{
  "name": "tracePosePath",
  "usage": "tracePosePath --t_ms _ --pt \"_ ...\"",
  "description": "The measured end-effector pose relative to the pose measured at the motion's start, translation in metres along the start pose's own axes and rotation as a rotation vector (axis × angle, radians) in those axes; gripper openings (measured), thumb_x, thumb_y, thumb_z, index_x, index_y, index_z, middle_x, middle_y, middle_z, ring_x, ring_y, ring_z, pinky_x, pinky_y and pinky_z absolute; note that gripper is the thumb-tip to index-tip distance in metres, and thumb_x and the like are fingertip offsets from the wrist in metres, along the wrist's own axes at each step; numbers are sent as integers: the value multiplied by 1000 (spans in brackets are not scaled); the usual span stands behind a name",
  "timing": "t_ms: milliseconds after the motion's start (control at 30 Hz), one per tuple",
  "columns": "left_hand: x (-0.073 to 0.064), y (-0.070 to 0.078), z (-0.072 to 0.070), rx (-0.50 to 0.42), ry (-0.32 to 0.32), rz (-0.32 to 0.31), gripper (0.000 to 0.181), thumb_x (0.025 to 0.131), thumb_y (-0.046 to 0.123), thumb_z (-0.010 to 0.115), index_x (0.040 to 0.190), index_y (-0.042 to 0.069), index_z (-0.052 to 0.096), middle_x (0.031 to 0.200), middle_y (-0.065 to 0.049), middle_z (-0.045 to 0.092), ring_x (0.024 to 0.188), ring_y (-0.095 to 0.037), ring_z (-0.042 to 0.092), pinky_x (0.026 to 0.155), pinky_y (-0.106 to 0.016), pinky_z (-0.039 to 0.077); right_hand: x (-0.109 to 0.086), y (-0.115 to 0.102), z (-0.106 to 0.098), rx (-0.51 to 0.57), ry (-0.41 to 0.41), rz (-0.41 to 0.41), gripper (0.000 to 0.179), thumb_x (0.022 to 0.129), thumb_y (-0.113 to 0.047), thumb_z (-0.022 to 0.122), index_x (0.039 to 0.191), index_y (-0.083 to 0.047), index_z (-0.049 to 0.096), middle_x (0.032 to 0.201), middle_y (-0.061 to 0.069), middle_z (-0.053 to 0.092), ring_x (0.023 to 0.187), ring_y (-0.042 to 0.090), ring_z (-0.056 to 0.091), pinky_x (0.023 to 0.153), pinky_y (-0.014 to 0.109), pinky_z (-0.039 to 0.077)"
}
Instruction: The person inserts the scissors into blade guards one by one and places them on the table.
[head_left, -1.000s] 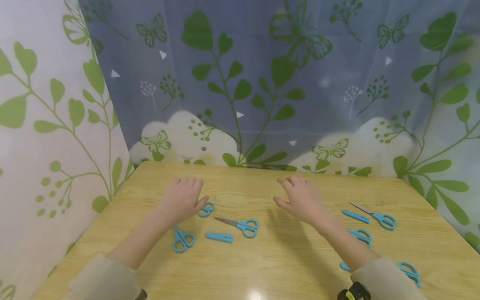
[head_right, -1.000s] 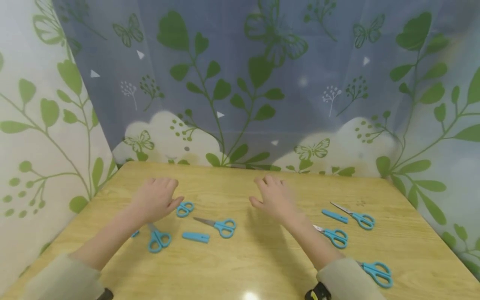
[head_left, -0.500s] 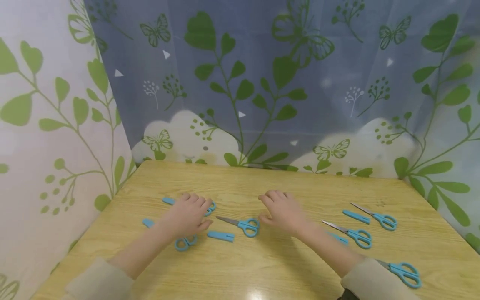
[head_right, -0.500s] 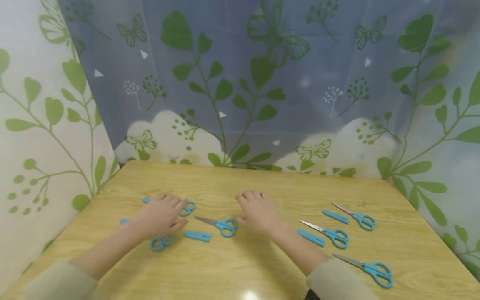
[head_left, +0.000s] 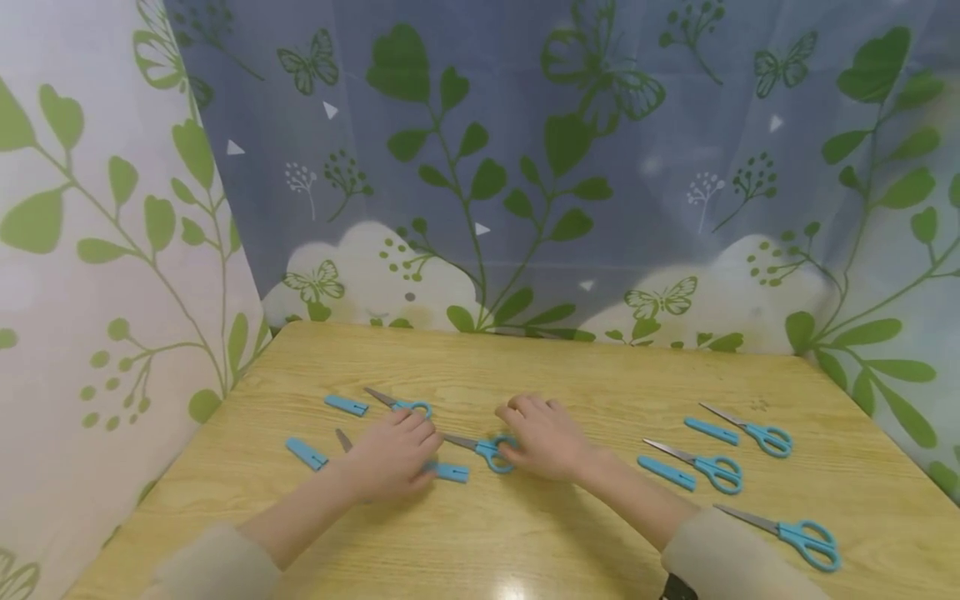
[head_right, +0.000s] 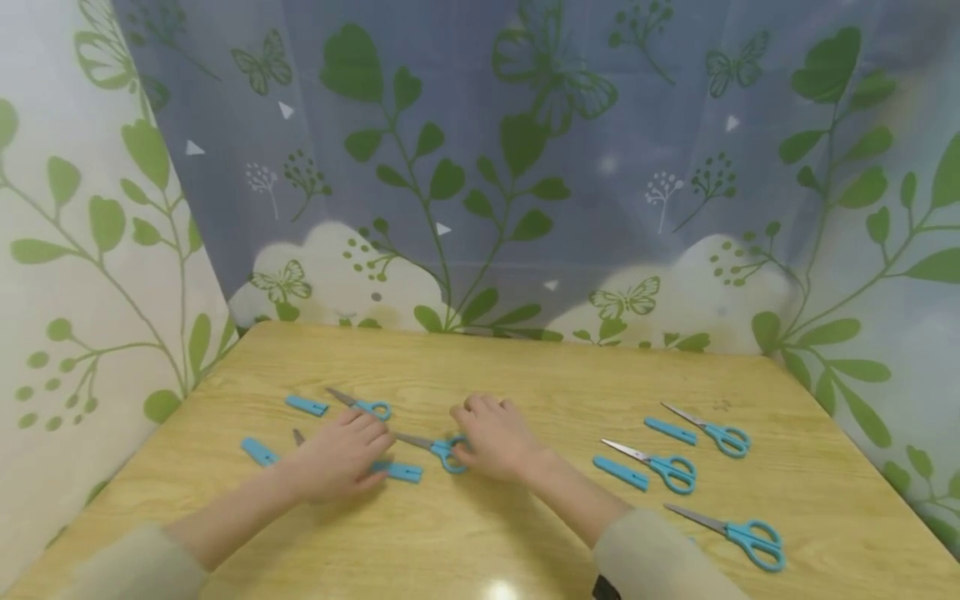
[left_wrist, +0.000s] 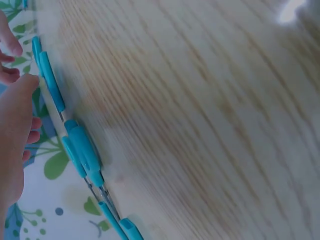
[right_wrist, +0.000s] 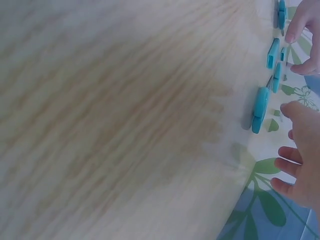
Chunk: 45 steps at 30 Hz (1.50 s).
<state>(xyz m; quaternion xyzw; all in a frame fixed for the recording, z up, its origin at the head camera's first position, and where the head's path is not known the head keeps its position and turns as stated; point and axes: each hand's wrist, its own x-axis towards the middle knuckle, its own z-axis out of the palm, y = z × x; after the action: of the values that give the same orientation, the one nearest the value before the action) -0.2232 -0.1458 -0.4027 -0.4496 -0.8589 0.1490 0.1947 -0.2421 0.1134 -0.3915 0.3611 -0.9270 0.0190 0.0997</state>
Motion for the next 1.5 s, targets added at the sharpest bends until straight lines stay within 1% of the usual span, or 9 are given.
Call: tracePosePath --t_ms 100,267,500,733,867,967,1133,1300,1500 --pt "2 2 1 4 -26 7 43 88 45 54 111 9 59 104 -3 60 103 -22 54 96 -39 40 1 1 2 -14 -10 -16 46 88 -33 61 124 -6 54 117 10 55 108 28 52 85 44 46" --pt "4 6 4 13 -61 25 39 89 43 52 109 11 60 104 -1 61 100 -19 54 94 -36 40 3 2 6 -20 -59 -36 46 89 -35 59 126 -7 52 121 9 54 113 27 50 91 42 43" --pt "4 9 8 60 -59 55 36 88 43 53 106 13 63 100 1 62 97 -17 55 90 -34 41 5 1 13 1 -139 -60 48 90 -37 58 128 -9 51 123 6 52 118 27 46 96 45 39" --pt "4 12 8 82 -52 87 29 90 38 54 105 15 64 100 2 62 98 -16 55 93 -34 41 7 0 16 -5 -123 -113 43 88 -32 61 125 -11 54 117 3 56 113 25 50 93 43 41" --pt "4 14 7 77 -63 100 22 92 30 54 103 15 65 99 2 62 99 -16 55 96 -34 41 8 -1 14 -14 -129 -138 41 88 -30 62 124 -11 55 114 2 58 109 22 52 90 40 43" --pt "5 14 6 71 -69 110 18 91 25 55 102 15 66 99 2 62 100 -16 55 96 -34 41 9 -1 14 -15 -133 -144 41 88 -29 62 124 -11 55 114 2 59 108 21 53 91 40 42" --pt "5 14 5 88 -38 134 13 88 20 58 97 15 66 95 3 62 95 -14 56 94 -30 42 9 -1 14 -22 -130 -147 40 87 -28 63 122 -11 57 110 1 61 106 19 55 94 41 40" --pt "4 13 5 106 -4 159 9 86 18 61 92 14 66 91 3 63 90 -14 56 90 -29 43 9 -1 15 -56 -122 -160 34 87 -28 64 116 -11 61 101 -2 59 99 17 55 92 40 42" --pt "3 12 5 129 -8 166 7 86 19 61 89 14 66 88 3 63 86 -14 55 88 -29 44 10 0 16 -107 -97 -181 16 87 -27 64 93 -12 66 86 -4 55 87 16 53 89 41 42"
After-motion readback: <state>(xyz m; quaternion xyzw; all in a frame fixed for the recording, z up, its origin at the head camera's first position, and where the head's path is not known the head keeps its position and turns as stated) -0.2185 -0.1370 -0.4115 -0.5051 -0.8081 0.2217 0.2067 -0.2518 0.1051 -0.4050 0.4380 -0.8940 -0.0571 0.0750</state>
